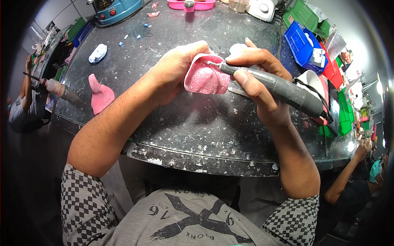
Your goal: The person grinds and trims a dental tray using a rotary tool, fits the tray onto a dental model base, and further shapes the tray with the tool.
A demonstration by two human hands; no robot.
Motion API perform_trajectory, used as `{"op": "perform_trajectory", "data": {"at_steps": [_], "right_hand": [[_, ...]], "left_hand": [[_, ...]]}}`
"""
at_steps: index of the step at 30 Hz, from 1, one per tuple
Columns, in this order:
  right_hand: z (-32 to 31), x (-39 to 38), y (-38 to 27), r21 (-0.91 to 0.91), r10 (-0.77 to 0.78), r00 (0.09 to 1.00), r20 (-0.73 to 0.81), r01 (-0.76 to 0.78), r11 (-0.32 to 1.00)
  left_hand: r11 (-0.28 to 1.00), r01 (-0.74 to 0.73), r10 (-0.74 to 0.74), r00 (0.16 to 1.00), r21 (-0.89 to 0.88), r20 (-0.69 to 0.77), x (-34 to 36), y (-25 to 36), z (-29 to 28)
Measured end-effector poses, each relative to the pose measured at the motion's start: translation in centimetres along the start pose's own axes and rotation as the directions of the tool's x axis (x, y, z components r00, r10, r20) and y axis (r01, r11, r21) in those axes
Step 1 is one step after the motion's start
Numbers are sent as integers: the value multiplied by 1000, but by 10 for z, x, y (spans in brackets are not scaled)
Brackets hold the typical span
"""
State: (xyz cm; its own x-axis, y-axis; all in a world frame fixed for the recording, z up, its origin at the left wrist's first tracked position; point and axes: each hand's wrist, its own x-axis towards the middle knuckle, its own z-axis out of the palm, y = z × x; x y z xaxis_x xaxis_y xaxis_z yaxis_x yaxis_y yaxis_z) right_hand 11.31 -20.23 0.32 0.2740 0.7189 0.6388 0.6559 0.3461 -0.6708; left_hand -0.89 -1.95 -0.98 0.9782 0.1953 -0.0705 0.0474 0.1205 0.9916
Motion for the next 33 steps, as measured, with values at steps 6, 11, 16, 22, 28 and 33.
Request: {"op": "perform_trajectory", "data": {"at_steps": [6,11,16,22,28,33], "right_hand": [[0,0,-1,-20,26,1000,3,-26,999],[-1,0,1,-19,24,1000,8,-24,1000],[0,0,0,-14,28,1000,1,-28,1000],[1,0,-2,9,57,998,8,-57,998],[-1,-1,-2,80,113,993,-41,-109,991],[1,-2,-5,175,206,978,23,-207,963]], "left_hand": [[1000,-27,27,999,0,19,-1,-1,-1],[998,-49,48,999,42,26,-1,-2,-2],[1000,-24,24,1000,3,8,-1,-2,-2],[1000,-26,26,1000,3,7,3,-8,-6],[1000,-11,11,1000,8,22,3,-6,-6],[968,-164,153,986,190,71,2,-8,-7]]}}
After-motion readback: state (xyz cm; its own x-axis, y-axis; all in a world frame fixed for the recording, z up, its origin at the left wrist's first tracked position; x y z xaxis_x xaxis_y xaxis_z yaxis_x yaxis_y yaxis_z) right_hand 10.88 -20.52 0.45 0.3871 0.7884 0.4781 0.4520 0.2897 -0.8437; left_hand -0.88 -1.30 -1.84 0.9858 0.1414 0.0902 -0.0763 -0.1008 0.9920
